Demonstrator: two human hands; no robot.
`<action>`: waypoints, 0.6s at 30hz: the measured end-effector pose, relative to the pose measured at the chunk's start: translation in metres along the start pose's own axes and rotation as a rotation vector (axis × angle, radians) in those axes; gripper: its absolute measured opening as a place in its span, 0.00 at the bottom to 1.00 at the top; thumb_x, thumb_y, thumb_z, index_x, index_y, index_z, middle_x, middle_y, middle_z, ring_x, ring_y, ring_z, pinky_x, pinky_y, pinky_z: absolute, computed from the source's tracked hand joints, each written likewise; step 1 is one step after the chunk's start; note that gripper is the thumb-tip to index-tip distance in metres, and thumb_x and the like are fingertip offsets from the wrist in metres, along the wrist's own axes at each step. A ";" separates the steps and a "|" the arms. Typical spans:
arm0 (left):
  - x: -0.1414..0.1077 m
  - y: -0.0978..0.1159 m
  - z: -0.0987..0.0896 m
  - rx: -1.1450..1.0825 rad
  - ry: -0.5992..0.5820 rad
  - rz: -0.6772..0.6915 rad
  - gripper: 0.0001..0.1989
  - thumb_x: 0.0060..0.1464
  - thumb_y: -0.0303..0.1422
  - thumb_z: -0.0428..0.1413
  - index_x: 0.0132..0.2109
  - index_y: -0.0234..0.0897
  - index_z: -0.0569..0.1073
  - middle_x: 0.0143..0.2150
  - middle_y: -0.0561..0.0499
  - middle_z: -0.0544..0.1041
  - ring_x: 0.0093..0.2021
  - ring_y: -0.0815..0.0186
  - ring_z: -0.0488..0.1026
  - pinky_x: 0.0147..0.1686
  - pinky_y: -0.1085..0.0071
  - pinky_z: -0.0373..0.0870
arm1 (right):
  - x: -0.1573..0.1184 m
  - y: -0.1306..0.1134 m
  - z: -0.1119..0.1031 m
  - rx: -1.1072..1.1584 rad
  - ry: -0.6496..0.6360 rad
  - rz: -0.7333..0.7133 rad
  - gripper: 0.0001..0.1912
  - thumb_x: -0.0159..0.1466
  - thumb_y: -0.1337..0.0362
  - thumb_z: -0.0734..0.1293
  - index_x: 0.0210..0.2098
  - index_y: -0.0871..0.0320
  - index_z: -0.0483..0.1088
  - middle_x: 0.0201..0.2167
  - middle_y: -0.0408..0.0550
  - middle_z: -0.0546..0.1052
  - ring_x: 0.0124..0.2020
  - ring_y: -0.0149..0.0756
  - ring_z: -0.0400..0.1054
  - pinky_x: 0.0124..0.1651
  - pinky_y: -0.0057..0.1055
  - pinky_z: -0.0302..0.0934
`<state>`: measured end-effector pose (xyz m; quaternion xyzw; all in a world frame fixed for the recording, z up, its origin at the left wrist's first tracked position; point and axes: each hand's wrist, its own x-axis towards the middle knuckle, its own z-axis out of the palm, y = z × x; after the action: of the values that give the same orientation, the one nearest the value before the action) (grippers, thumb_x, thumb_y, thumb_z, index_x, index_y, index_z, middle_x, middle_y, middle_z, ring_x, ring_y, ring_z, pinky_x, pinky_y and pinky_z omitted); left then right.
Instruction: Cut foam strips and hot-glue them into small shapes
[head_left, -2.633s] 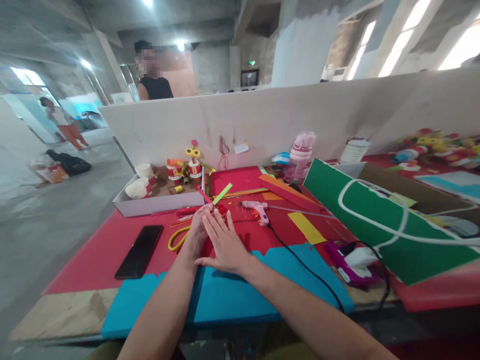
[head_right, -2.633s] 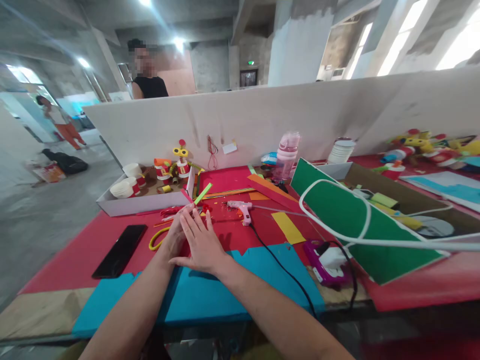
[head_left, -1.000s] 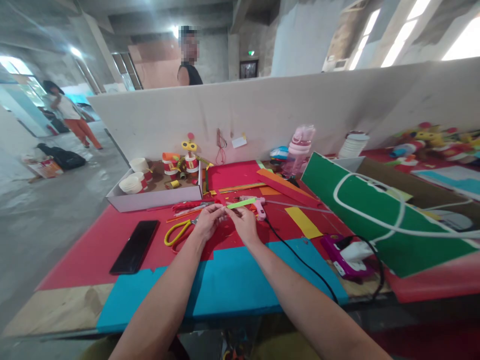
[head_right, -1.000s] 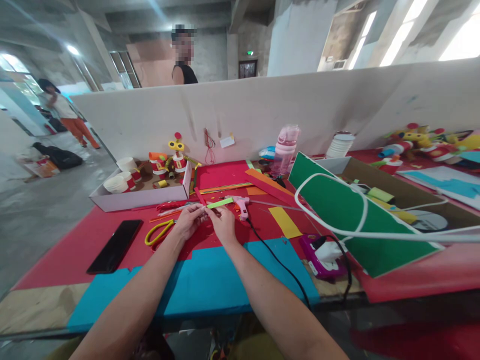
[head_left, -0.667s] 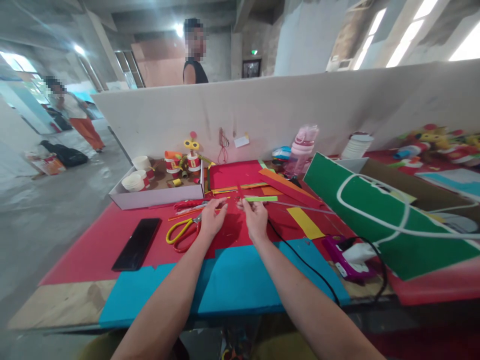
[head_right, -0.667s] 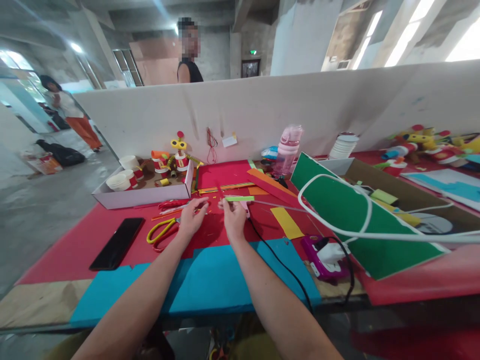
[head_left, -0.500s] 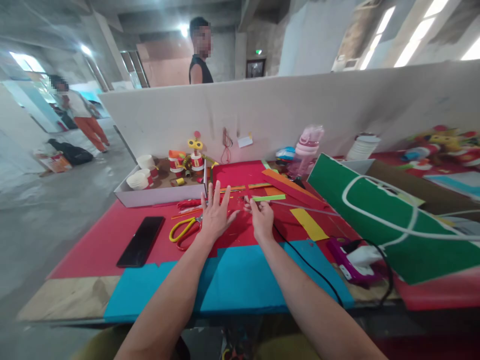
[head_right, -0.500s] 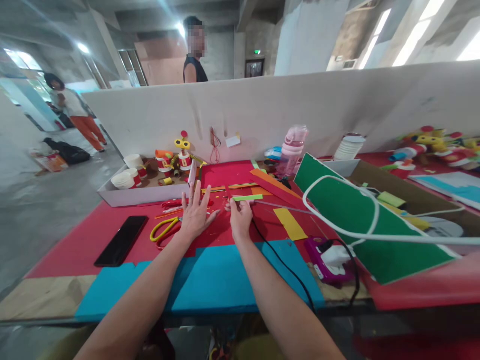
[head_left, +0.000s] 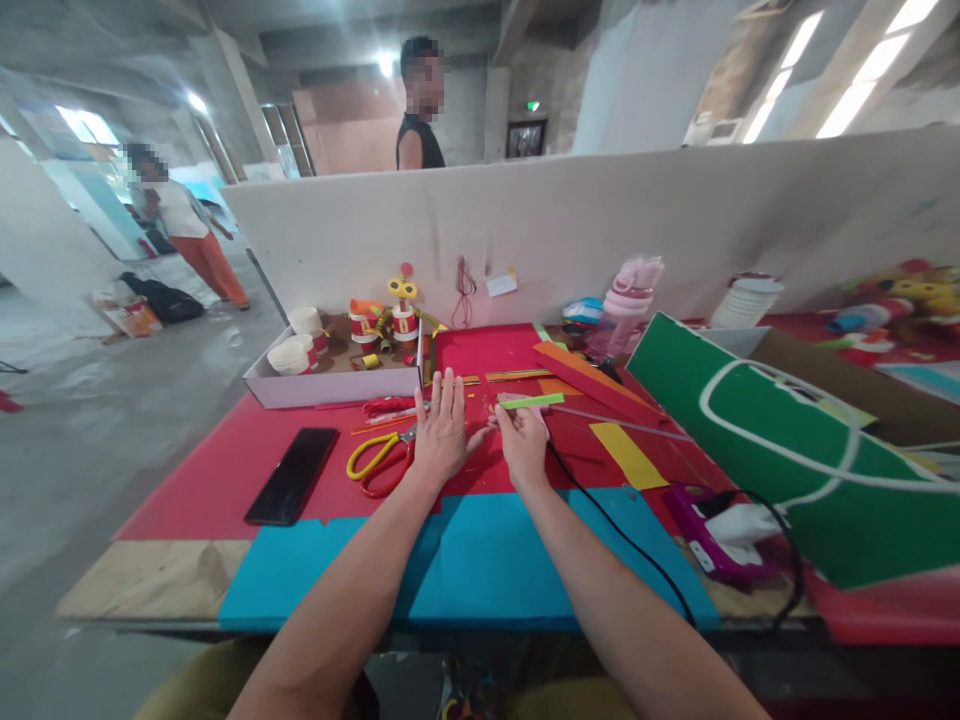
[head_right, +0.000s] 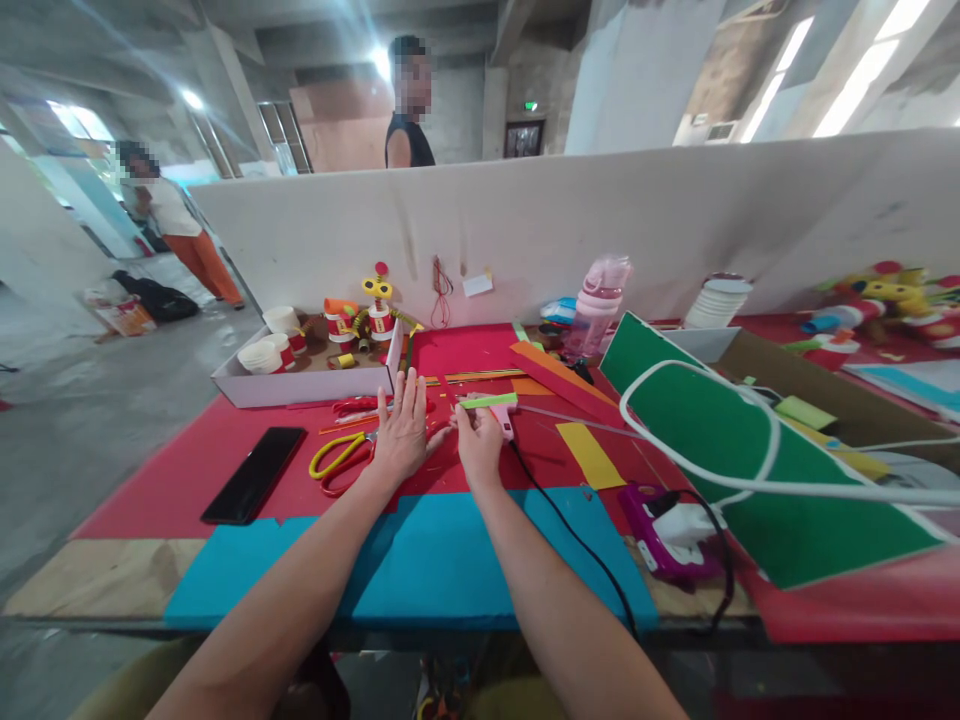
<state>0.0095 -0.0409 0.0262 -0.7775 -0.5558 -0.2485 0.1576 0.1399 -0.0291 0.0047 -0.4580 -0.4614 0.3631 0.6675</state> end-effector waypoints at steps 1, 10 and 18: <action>0.000 0.001 0.000 -0.005 0.000 -0.003 0.42 0.56 0.45 0.50 0.69 0.27 0.43 0.70 0.34 0.40 0.70 0.49 0.32 0.64 0.45 0.29 | 0.000 0.001 0.000 -0.001 -0.003 0.001 0.19 0.55 0.47 0.67 0.31 0.57 0.70 0.27 0.49 0.77 0.30 0.40 0.73 0.35 0.36 0.69; 0.005 -0.007 0.005 -0.737 0.100 -0.118 0.24 0.55 0.33 0.53 0.59 0.36 0.67 0.63 0.39 0.64 0.64 0.53 0.56 0.63 0.56 0.49 | 0.005 0.008 0.001 0.117 0.015 0.055 0.20 0.52 0.49 0.69 0.34 0.59 0.72 0.32 0.48 0.78 0.32 0.37 0.72 0.40 0.36 0.68; 0.009 -0.006 0.019 -1.413 -0.048 -0.406 0.08 0.45 0.32 0.63 0.36 0.37 0.78 0.32 0.50 0.78 0.33 0.65 0.72 0.38 0.71 0.67 | 0.001 0.008 0.011 0.268 -0.068 0.162 0.20 0.48 0.50 0.72 0.31 0.59 0.69 0.27 0.44 0.77 0.27 0.33 0.71 0.37 0.34 0.68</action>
<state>0.0101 -0.0220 0.0152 -0.5807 -0.3993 -0.5545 -0.4425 0.1294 -0.0231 -0.0006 -0.3879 -0.3929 0.4894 0.6750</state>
